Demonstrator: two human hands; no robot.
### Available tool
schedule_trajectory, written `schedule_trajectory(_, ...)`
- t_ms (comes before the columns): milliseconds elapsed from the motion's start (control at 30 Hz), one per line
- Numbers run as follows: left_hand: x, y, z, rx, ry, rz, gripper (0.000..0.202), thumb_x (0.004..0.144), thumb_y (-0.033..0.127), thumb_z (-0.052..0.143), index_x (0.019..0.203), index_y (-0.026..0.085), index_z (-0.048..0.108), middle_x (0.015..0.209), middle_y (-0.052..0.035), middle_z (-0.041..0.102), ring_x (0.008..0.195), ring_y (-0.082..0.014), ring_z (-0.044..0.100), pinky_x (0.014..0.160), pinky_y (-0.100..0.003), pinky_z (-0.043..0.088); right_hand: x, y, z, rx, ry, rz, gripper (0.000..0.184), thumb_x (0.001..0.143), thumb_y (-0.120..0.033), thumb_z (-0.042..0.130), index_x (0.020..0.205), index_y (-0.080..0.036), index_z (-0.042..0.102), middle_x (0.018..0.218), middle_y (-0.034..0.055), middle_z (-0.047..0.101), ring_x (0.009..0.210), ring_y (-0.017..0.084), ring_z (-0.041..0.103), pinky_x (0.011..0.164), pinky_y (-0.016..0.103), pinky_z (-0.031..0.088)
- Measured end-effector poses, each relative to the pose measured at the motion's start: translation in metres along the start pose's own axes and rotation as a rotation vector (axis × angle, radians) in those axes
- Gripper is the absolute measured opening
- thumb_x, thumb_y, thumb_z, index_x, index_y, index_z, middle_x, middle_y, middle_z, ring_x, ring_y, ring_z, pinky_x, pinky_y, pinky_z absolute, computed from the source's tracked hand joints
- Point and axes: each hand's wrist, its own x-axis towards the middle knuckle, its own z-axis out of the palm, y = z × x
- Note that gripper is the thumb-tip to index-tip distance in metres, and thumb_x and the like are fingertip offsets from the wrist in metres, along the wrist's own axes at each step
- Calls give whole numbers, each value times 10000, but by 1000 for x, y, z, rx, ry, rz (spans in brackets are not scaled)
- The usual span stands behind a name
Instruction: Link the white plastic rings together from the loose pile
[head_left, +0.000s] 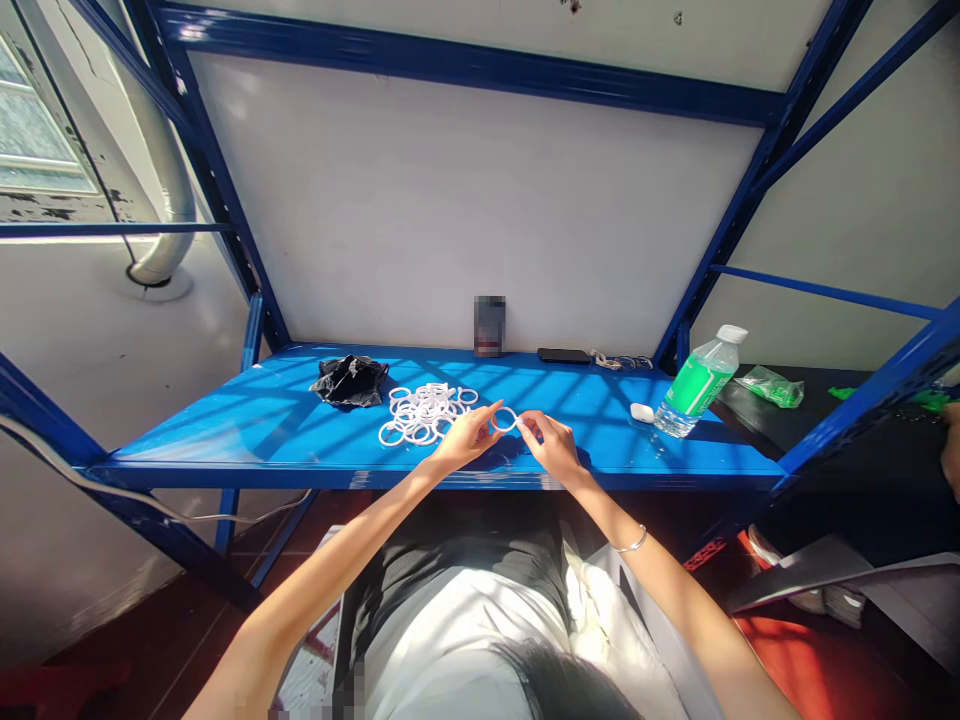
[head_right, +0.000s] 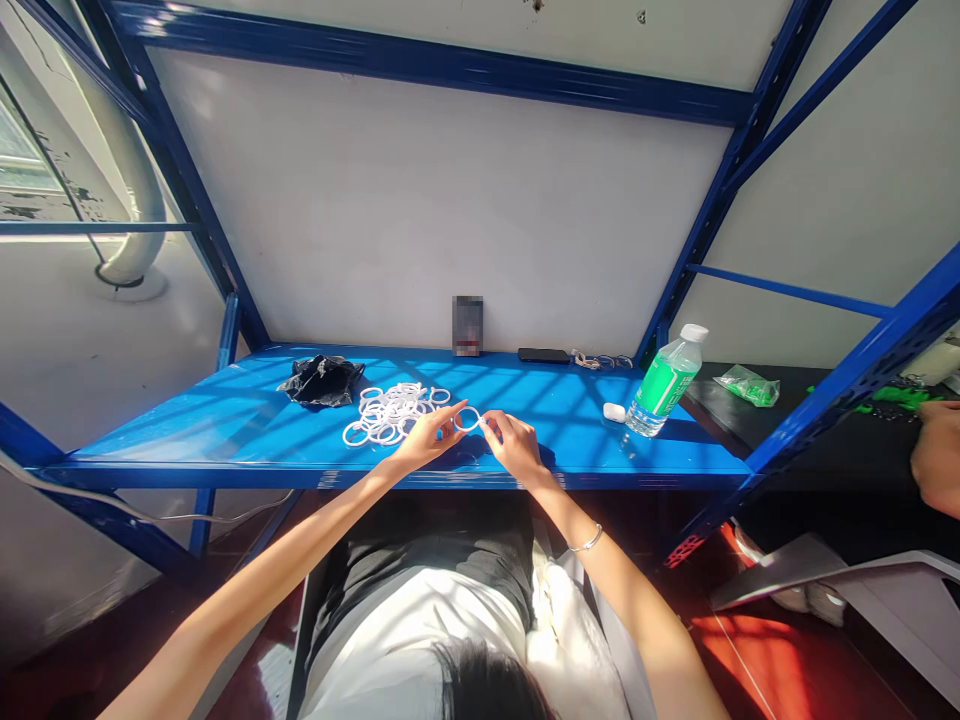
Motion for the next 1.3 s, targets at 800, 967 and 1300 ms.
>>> schedule_trajectory(800,0,8,-1,58,-22,-54,511,897,493,518,1312,199,463,974,-51,620,698,-137,587,590,-250,489,-2,2,0,30,0,-111,183,969,-299,494,979,-201,648,788,47,713,658,166,674,597,272,514)
schedule_trajectory(967,0,7,0,112,-31,-12,475,897,502,522,1261,198,489,1013,-62,620,781,-167,609,621,-269,495,-2,1,0,38,-9,-181,167,968,-289,496,985,-193,633,792,44,712,672,165,681,589,260,510)
schedule_trajectory(1300,-1,9,0,78,-64,-34,464,896,477,540,1257,191,486,1068,-76,631,808,-178,618,619,-262,481,-2,1,-1,117,-93,-157,206,946,-271,522,1112,-187,610,855,59,717,688,164,674,621,267,529)
